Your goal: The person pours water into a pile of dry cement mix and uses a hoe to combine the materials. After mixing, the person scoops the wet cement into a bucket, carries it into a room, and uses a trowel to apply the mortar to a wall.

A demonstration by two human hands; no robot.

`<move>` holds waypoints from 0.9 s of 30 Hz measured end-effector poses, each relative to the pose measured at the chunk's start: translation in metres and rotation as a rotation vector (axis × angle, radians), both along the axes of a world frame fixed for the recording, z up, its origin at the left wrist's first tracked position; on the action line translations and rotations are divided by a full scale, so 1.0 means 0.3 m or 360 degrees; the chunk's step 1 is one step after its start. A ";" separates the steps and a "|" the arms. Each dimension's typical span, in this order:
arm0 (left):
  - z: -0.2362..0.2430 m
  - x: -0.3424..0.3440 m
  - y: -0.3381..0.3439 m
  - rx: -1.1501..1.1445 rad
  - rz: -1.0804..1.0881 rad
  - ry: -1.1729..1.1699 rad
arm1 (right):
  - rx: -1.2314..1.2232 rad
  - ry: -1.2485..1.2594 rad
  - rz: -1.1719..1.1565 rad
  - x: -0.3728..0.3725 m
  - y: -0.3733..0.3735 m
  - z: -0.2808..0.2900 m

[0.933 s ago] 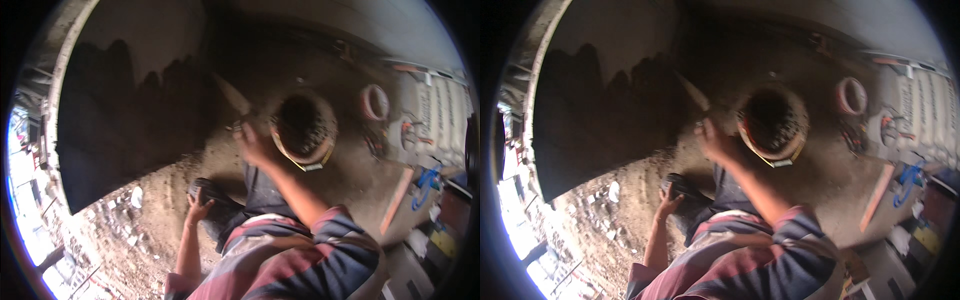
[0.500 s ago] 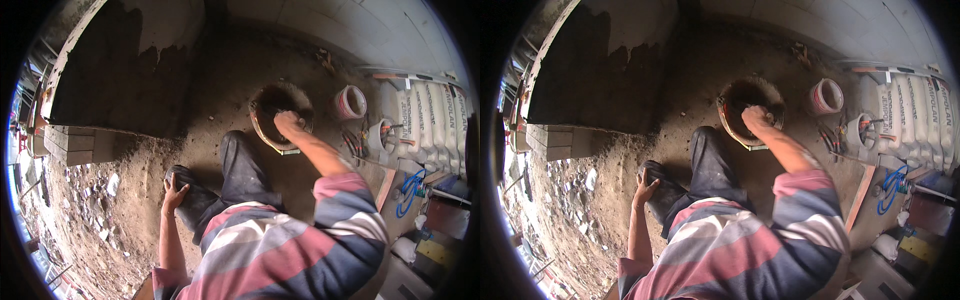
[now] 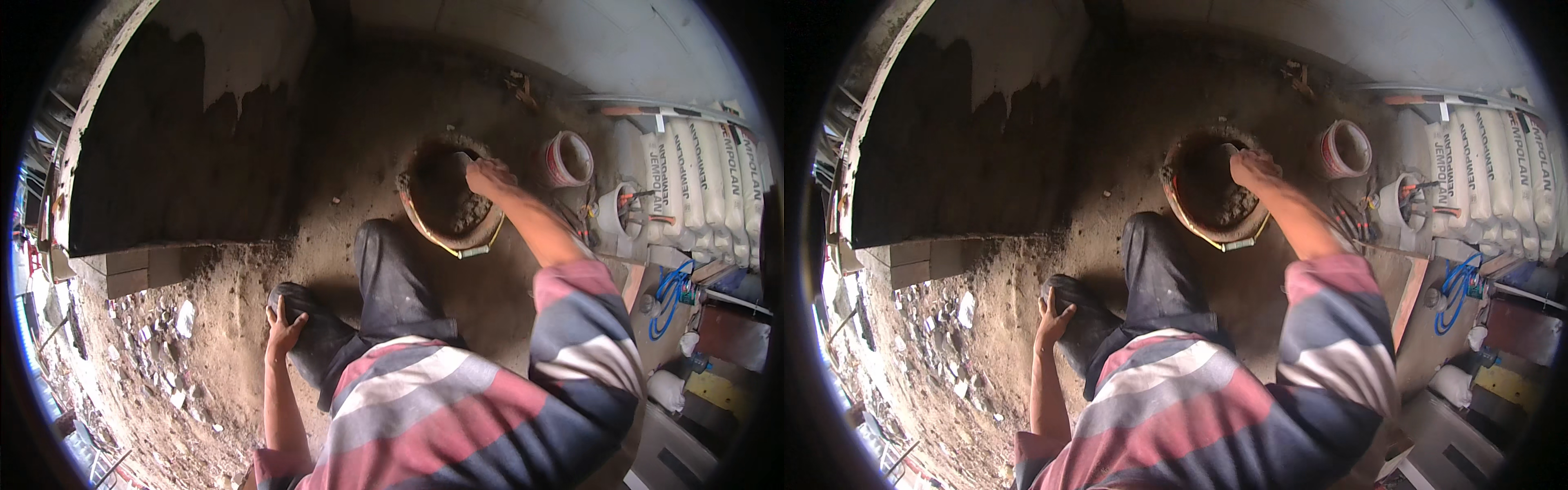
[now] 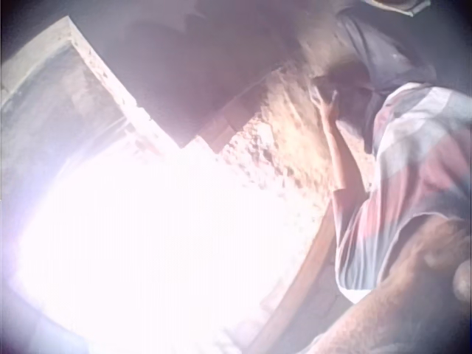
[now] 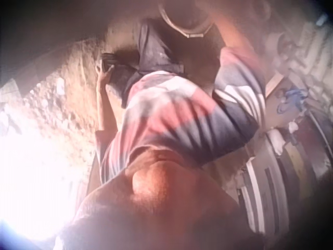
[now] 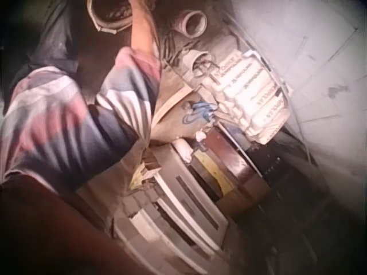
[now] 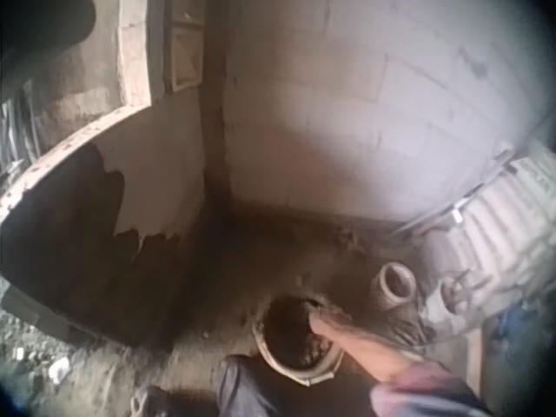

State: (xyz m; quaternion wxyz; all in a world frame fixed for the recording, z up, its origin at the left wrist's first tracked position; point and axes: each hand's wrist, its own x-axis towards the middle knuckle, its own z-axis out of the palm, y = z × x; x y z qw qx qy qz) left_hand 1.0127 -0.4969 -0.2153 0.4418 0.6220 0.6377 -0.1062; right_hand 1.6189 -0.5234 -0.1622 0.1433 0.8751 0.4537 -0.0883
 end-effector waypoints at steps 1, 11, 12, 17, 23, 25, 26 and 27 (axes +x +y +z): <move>0.015 0.011 0.000 0.0009 0.0028 0.0010 | 0.0167 -0.0182 0.0097 -0.027 -0.008 0.056; 0.057 0.025 0.049 -0.0145 -0.0004 0.0058 | -0.0237 0.1311 -0.0585 -0.076 0.042 -0.101; 0.027 0.007 0.044 -0.0080 -0.0050 0.0110 | -0.0231 0.1543 -0.0690 -0.100 0.041 -0.070; -0.003 0.013 0.049 -0.0053 -0.0074 0.0049 | 0.0020 0.2139 -0.1254 -0.186 -0.123 -0.051; 0.028 0.012 0.043 -0.0084 -0.0014 0.0066 | 0.0788 0.1649 -0.0869 -0.346 -0.322 0.152; -0.008 0.012 0.055 -0.0088 -0.0059 0.0048 | 0.1170 0.1194 -0.0555 -0.327 -0.404 -0.031; -0.004 0.023 0.064 -0.0110 -0.0032 0.0024 | 0.1063 0.1073 -0.0559 -0.312 -0.402 -0.058; 0.004 0.040 0.062 -0.0145 -0.0005 0.0002 | 0.0942 0.0951 -0.0568 -0.302 -0.395 -0.058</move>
